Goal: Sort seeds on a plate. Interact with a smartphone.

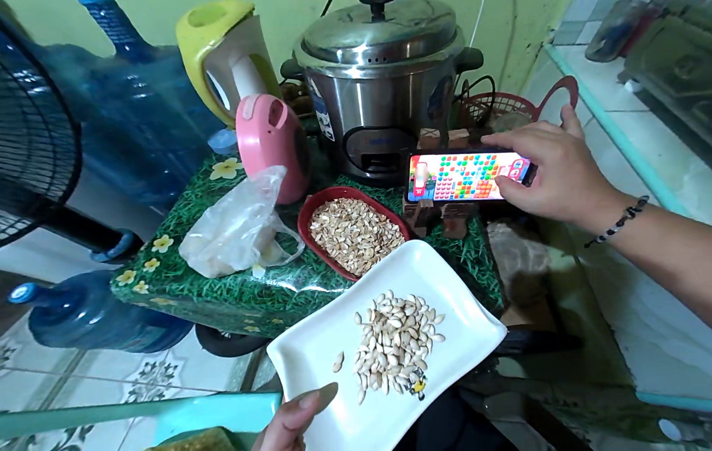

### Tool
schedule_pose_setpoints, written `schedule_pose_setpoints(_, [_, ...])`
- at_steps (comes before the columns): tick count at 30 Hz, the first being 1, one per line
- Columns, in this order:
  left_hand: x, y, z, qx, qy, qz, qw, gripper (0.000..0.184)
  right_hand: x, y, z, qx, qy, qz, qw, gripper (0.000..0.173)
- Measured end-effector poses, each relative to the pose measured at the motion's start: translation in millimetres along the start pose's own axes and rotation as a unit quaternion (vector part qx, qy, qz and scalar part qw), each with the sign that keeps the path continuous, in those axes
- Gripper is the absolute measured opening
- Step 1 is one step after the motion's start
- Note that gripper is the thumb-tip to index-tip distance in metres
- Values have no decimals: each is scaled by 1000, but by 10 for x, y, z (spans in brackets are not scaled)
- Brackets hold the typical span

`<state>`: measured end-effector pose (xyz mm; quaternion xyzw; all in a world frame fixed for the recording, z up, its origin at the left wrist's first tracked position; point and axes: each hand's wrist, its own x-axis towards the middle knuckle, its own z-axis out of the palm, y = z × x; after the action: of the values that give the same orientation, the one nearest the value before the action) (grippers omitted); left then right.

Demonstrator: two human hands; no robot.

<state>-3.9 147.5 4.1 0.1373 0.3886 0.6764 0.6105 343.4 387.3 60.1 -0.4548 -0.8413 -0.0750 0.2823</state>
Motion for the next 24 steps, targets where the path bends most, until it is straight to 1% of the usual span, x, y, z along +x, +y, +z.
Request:
schedule_pose_setpoints(12, [-4, 6, -1, 9, 8, -9, 1000, 20, 4, -7, 21, 1, 9, 4, 1000, 49])
schedule_pose_setpoints(24, [9, 4, -27, -2, -11, -10, 1000, 16, -1, -7, 21, -2, 6, 4, 1000, 54])
